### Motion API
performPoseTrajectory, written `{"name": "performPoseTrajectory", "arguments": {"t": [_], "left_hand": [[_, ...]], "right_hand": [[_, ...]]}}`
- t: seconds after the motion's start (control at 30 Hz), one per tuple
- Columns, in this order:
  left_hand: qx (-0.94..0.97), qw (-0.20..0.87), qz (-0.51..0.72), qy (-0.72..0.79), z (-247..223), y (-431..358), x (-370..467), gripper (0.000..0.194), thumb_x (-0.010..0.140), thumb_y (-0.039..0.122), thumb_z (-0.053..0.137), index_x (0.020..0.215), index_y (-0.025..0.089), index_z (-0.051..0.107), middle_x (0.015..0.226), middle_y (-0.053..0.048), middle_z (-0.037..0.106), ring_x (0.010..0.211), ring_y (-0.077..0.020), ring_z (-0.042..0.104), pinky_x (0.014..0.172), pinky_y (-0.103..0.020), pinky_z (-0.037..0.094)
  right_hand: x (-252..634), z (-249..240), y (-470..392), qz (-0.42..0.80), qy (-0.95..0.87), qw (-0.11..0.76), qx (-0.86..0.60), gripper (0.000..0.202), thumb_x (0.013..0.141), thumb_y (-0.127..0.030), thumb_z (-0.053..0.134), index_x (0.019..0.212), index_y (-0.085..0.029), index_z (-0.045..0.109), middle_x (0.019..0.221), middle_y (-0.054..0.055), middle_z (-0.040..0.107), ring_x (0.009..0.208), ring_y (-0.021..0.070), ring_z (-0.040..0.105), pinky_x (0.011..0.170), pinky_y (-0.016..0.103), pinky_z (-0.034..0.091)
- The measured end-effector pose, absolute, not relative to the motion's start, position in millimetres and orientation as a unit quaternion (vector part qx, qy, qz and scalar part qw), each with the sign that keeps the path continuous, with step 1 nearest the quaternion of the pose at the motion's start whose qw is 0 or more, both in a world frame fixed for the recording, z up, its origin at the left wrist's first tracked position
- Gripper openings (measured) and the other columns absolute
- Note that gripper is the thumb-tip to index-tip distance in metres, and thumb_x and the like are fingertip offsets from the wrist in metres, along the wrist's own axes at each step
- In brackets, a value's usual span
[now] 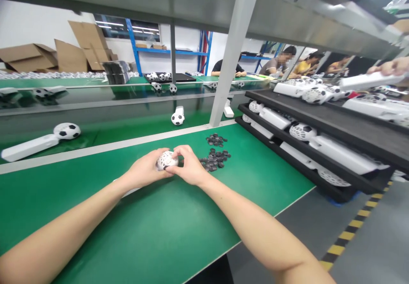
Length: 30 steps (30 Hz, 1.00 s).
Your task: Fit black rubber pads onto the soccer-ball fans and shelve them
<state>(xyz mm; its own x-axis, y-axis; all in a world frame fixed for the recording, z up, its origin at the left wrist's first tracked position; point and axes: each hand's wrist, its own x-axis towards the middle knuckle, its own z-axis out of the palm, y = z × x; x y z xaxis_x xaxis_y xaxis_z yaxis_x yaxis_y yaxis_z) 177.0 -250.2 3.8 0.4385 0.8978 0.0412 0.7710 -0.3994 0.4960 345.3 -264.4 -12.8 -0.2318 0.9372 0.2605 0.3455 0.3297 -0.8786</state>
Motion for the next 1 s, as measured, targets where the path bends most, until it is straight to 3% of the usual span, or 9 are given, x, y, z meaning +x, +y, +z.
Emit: {"name": "performPoseTrajectory", "arguments": {"t": [0.13,0.27,0.37,0.43,0.53,0.63,0.77,1.0], "left_hand": [[0.812,0.197,0.153,0.527,5,-252,177,0.061,0.064,0.052,0.060,0.118,0.027,0.045,0.113,-0.003,0.056,0.097,-0.0242,0.056,0.075,-0.030,0.044],[0.814,0.182,0.144,0.533,7,-255,179,0.060,0.065,0.051,0.058,0.119,0.028,0.044,0.114,-0.003,0.055,0.098,-0.0243,0.056,0.075,-0.030,0.044],[0.823,0.157,0.122,0.532,8,-258,181,0.068,0.065,0.047,0.059,0.126,0.027,0.037,0.123,-0.005,0.050,0.106,-0.0270,0.052,0.080,-0.033,0.043],[0.822,0.151,0.104,0.540,10,-259,182,0.071,0.063,0.041,0.061,0.127,0.025,0.035,0.123,-0.006,0.051,0.105,-0.0282,0.053,0.080,-0.034,0.043],[0.826,0.153,0.096,0.534,15,-258,180,0.058,0.064,0.030,0.057,0.120,0.024,0.042,0.113,-0.005,0.058,0.098,-0.0270,0.056,0.076,-0.034,0.044],[0.854,0.126,0.101,0.494,17,-253,176,0.056,0.065,0.018,0.050,0.120,0.027,0.045,0.116,-0.003,0.057,0.103,-0.0260,0.052,0.083,-0.035,0.039],[0.876,0.122,0.098,0.457,15,-246,169,0.063,0.064,0.009,0.042,0.122,0.033,0.046,0.107,-0.002,0.059,0.101,-0.0238,0.050,0.085,-0.035,0.036],[0.868,0.136,0.120,0.463,8,-241,168,0.063,0.065,0.010,0.041,0.123,0.034,0.045,0.102,-0.002,0.058,0.096,-0.0229,0.050,0.084,-0.034,0.037]], "right_hand": [[339,-18,-266,0.437,-0.647,0.422,-0.461,0.036,0.061,-0.022,0.068,0.085,-0.019,0.042,0.102,0.004,0.053,0.092,0.0164,0.054,0.074,0.031,0.046],[346,-14,-259,0.394,-0.684,0.393,-0.472,0.034,0.063,-0.027,0.069,0.087,-0.019,0.046,0.099,0.003,0.058,0.091,0.0156,0.056,0.076,0.029,0.046],[374,-3,-245,0.275,-0.711,0.305,-0.571,0.017,0.076,-0.032,0.058,0.087,-0.020,0.054,0.093,0.001,0.061,0.085,0.0120,0.058,0.074,0.024,0.045],[399,3,-235,0.150,-0.668,0.257,-0.682,0.015,0.079,-0.034,0.053,0.085,-0.021,0.058,0.097,0.004,0.060,0.087,0.0145,0.058,0.077,0.028,0.043],[432,0,-223,0.103,-0.613,0.223,-0.751,0.016,0.074,-0.029,0.060,0.085,-0.018,0.061,0.099,0.012,0.059,0.089,0.0221,0.057,0.076,0.035,0.042],[447,-9,-216,0.105,-0.602,0.195,-0.767,0.009,0.070,-0.024,0.063,0.077,-0.018,0.063,0.085,0.011,0.063,0.081,0.0225,0.059,0.068,0.032,0.042],[444,-9,-217,0.112,-0.629,0.206,-0.741,0.005,0.072,-0.020,0.059,0.070,-0.019,0.064,0.076,0.006,0.065,0.076,0.0184,0.059,0.067,0.027,0.041],[399,3,-240,0.206,-0.729,0.293,-0.584,0.020,0.080,-0.033,0.051,0.080,-0.020,0.065,0.078,0.000,0.067,0.073,0.0120,0.060,0.068,0.021,0.045]]}}
